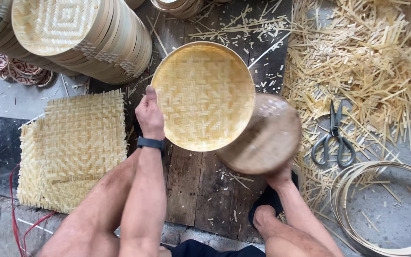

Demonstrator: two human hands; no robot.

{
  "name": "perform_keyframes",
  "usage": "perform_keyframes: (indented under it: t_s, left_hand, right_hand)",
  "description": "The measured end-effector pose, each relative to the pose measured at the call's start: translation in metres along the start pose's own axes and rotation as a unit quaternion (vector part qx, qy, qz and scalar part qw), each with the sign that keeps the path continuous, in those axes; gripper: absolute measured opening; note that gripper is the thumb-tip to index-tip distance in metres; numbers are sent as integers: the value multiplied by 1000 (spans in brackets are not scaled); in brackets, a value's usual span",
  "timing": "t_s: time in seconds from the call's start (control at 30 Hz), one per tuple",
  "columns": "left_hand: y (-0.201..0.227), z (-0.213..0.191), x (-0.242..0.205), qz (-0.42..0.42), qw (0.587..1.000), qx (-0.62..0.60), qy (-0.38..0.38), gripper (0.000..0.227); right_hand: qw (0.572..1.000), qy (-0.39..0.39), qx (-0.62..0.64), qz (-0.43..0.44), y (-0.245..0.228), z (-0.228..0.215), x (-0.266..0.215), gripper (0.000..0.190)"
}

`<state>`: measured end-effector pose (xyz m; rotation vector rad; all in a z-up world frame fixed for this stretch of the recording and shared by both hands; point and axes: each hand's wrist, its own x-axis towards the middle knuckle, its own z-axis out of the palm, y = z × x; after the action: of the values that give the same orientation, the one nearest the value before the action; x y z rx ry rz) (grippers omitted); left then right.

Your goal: The person constructs a bamboo basket by placing a woven base into a circular frame, pressing it into a wooden mold, trimming excess bamboo strips with scissors, and securing the edges.

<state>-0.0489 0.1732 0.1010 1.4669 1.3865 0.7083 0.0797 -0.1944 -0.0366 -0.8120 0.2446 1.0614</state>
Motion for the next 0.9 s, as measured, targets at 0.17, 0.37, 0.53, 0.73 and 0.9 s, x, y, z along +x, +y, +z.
perform_keyframes:
  t_s: [0.17, 0.37, 0.53, 0.73, 0.9]
  left_hand:
    - [-52, 25, 19, 18, 997, 53, -60, 51]
    - [-89, 68, 6, 18, 987, 115, -109, 43]
    - [-75, 113, -56, 402, 857, 317, -59, 45]
    - [-89, 160, -225, 424, 786, 297, -337, 67]
    - [-124, 115, -190, 509, 653, 448, -339, 64]
  right_hand:
    - [997, -40, -23, 59, 13, -17, 0, 91]
    - [850, 207, -478, -79, 20, -45, -41, 52]
    - [643, 201, -665, -323, 28, -33, -52, 28]
    - [612, 215, -685, -331, 26, -35, -44, 24]
    - [612, 243, -689, -303, 34, -45, -46, 25]
